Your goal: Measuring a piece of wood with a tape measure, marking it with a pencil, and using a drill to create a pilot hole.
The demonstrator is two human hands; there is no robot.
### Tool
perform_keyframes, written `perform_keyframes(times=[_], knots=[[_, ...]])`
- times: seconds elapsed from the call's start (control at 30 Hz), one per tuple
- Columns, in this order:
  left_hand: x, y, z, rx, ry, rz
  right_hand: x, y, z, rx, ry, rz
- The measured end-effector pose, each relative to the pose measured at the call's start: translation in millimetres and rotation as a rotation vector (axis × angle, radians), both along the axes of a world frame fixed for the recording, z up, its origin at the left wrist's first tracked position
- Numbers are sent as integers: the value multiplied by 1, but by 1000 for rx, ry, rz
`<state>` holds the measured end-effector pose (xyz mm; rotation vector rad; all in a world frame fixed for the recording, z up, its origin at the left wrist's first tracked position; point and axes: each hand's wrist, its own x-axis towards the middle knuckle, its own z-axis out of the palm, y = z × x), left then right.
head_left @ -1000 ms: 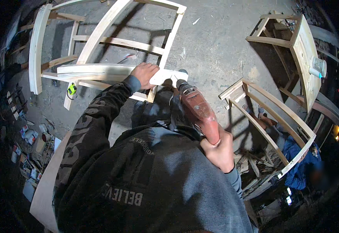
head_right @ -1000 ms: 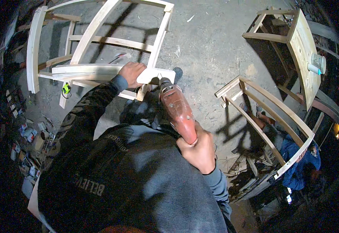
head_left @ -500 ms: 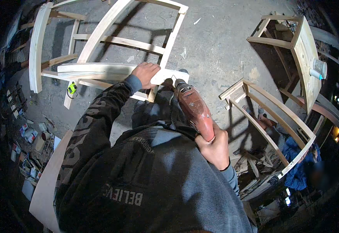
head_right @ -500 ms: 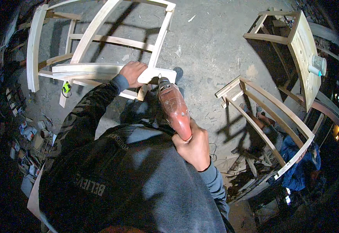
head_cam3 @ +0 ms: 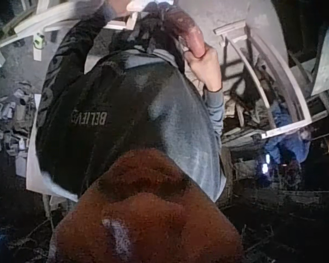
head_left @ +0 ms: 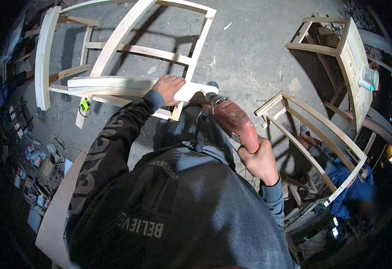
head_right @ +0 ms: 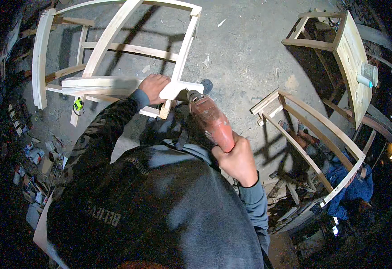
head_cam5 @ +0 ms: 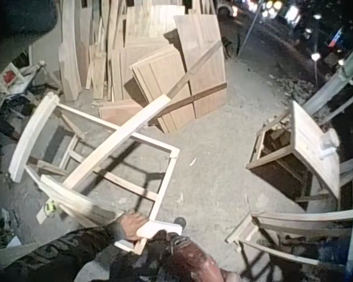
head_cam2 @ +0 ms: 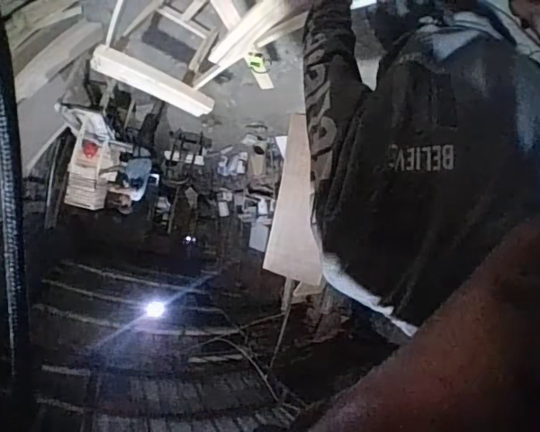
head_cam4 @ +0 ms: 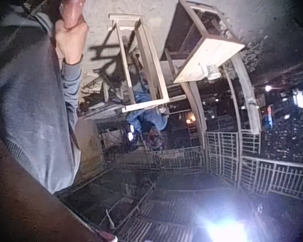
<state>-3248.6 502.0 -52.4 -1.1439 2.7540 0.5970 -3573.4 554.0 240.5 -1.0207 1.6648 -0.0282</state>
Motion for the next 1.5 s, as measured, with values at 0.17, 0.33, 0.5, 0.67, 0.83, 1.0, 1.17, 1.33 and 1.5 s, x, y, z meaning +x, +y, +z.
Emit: perform_keyframes(times=[0.17, 0.33, 0.5, 0.67, 0.83, 1.0, 1.17, 1.33, 1.5], knots=[[2, 1, -1, -18, 74, 10, -4, -16, 2, 66, -11, 37], [2, -2, -5, 8, 83, -4, 20, -11, 6, -99, 36, 137], [1, -1, -8, -7, 50, 1, 19, -13, 2, -60, 44, 139], [3, -3, -4, -3, 57, -5, 16, -15, -5, -91, 9, 125], [1, -3, -2, -14, 94, 2, 15, -8, -15, -38, 30, 126], [1, -5, -4, -30, 146, 13, 19, -4, -18, -95, 47, 170], [1, -7, -3, 6, 201, 24, 16, -11, -22, -85, 1, 84], [3, -4, -4, 2, 201, 28, 17, -10, -28, -95, 2, 128], [2, -5, -5, 8, 194, 31, 18, -9, -34, -125, 10, 136]])
